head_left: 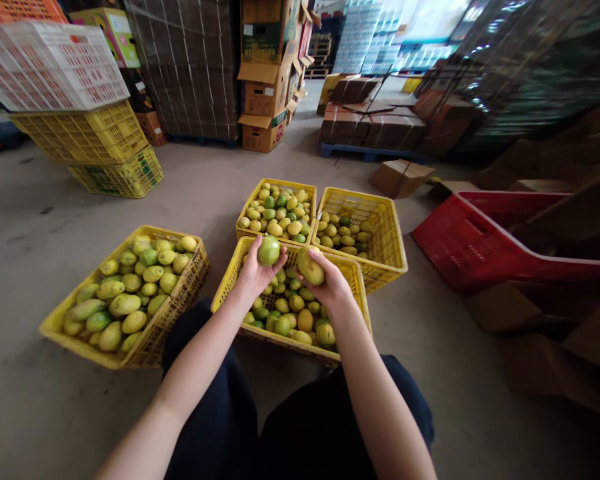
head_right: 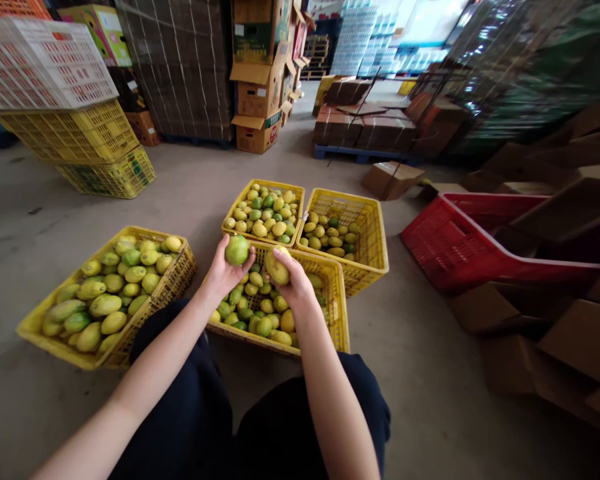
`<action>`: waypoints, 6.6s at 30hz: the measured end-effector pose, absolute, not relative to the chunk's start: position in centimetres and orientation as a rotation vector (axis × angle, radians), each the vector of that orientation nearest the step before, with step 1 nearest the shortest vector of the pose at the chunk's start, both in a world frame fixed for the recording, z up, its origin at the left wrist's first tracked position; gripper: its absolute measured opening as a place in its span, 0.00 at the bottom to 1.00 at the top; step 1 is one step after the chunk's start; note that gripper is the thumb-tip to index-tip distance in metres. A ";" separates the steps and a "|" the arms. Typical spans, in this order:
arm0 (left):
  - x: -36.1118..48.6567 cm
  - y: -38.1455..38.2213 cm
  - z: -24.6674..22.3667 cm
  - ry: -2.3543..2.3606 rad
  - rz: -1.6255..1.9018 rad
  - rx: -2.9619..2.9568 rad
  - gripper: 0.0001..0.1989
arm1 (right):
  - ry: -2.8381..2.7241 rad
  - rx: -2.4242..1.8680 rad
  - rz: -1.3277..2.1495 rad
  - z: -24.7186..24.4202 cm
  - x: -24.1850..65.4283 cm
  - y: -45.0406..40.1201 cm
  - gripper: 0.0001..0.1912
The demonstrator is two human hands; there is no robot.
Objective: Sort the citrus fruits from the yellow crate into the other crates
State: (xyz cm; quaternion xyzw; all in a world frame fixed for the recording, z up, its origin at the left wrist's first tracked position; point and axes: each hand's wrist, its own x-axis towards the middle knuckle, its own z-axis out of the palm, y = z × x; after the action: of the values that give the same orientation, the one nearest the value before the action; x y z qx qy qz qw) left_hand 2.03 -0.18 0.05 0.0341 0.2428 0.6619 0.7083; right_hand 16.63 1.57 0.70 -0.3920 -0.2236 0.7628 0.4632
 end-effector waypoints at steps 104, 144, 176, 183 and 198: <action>1.1 -1.4 0.3 0.411 1.559 0.050 0.14 | -0.277 -0.529 1.956 0.7 16.0 -0.3 0.14; 1.7 -1.0 -0.2 0.333 1.611 -0.186 0.11 | 0.086 -0.579 1.876 -0.3 15.1 0.5 0.11; 1.6 -1.3 -0.2 0.353 1.551 -0.095 0.11 | 0.098 -0.561 1.915 -0.6 14.9 0.5 0.11; 1.6 -1.4 -0.1 0.337 1.548 -0.111 0.10 | 0.079 -0.559 1.917 -0.8 15.0 0.6 0.11; 1.5 -1.1 -0.4 0.323 1.589 -0.157 0.11 | 0.069 -0.568 1.914 -0.8 14.9 0.6 0.13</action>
State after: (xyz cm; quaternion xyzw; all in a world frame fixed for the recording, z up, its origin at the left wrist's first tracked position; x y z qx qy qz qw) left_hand 1.49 -1.08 -0.43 -0.0702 0.1444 0.7094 0.6863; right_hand 14.94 0.60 -0.77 -0.2390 0.0292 0.8057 0.5411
